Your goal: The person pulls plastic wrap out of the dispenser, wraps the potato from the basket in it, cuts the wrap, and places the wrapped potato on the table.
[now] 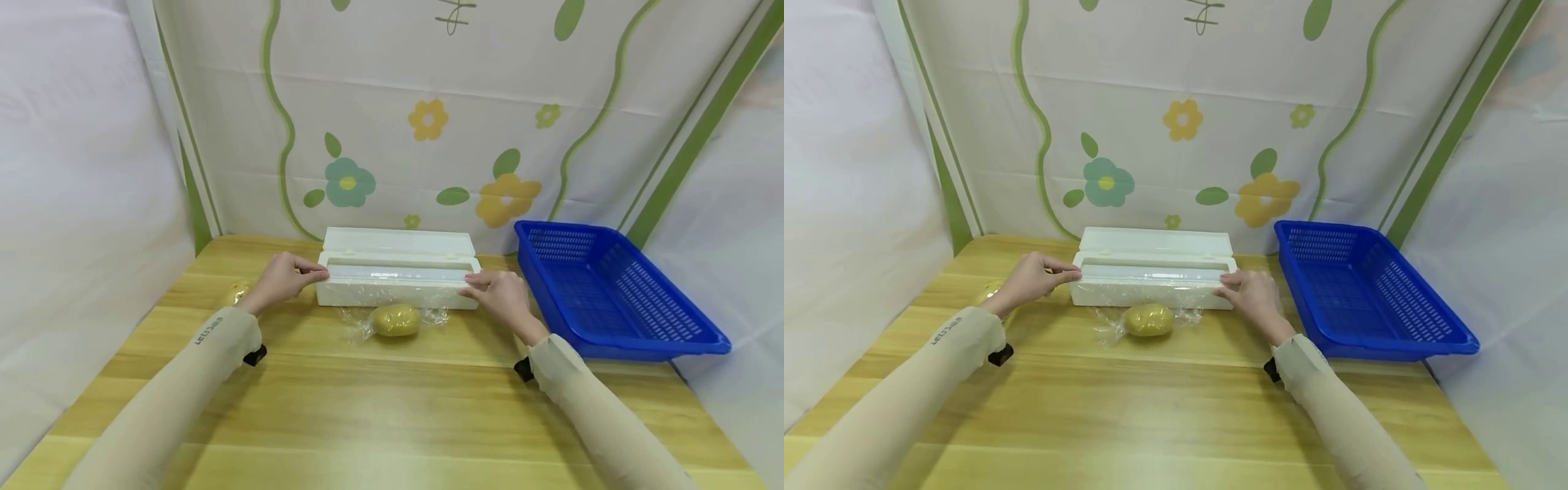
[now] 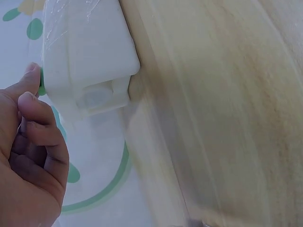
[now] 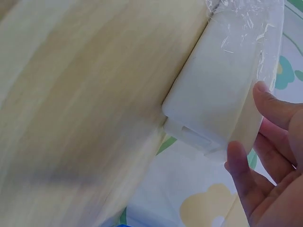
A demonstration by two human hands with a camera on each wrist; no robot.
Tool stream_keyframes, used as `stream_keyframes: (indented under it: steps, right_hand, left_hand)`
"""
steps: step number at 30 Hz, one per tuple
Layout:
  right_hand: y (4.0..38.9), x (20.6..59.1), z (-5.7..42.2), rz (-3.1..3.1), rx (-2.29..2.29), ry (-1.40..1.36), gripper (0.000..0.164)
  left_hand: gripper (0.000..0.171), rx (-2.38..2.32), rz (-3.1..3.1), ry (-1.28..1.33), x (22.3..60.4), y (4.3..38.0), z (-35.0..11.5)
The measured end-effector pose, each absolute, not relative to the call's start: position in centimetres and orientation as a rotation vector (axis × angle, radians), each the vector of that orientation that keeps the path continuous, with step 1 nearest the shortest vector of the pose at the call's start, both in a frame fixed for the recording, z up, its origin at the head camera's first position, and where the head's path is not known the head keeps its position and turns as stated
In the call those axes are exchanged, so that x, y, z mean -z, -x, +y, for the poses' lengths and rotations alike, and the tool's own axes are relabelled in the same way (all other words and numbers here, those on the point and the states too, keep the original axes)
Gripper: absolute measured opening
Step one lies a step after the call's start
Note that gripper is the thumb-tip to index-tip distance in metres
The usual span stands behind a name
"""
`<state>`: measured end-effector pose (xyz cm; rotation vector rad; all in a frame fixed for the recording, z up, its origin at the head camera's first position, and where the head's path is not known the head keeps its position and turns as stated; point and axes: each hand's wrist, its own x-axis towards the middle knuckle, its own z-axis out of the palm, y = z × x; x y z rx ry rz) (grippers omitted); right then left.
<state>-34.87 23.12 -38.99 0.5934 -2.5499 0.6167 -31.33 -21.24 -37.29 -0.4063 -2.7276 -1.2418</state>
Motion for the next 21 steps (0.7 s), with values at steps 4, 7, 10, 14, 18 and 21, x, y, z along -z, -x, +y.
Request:
stream_keyframes:
  steps: [4, 7, 10, 14, 18, 21]
  right_hand:
    - [34.6, 38.6, 23.4, -2.613, -0.662, -0.636, 0.037]
    - [34.2, 37.8, 23.7, -2.691, -0.754, -0.688, 0.044]
    - [33.8, 37.3, 24.1, -2.734, -0.874, -0.702, 0.052]
    - [33.0, 36.9, 24.6, -2.711, -1.042, -0.687, 0.048]
    - [32.1, 37.0, 24.6, -2.733, -1.301, -0.642, 0.034]
    - [31.6, 37.2, 24.4, -2.796, -1.576, -0.588, 0.036]
  left_hand:
    - [0.035, 1.287, -2.667, 0.34, 37.5, 30.9, -21.3]
    - [0.044, 1.291, -2.665, 0.268, 37.4, 29.9, -20.8]
    - [0.055, 1.241, -2.729, 0.229, 37.3, 28.9, -19.8]
    - [0.058, 1.274, -2.846, 0.173, 37.1, 28.4, -18.4]
    - [0.046, 1.45, -2.879, 0.072, 37.3, 28.4, -17.7]
    - [0.037, 1.587, -2.834, 0.04, 37.7, 28.4, -17.3]
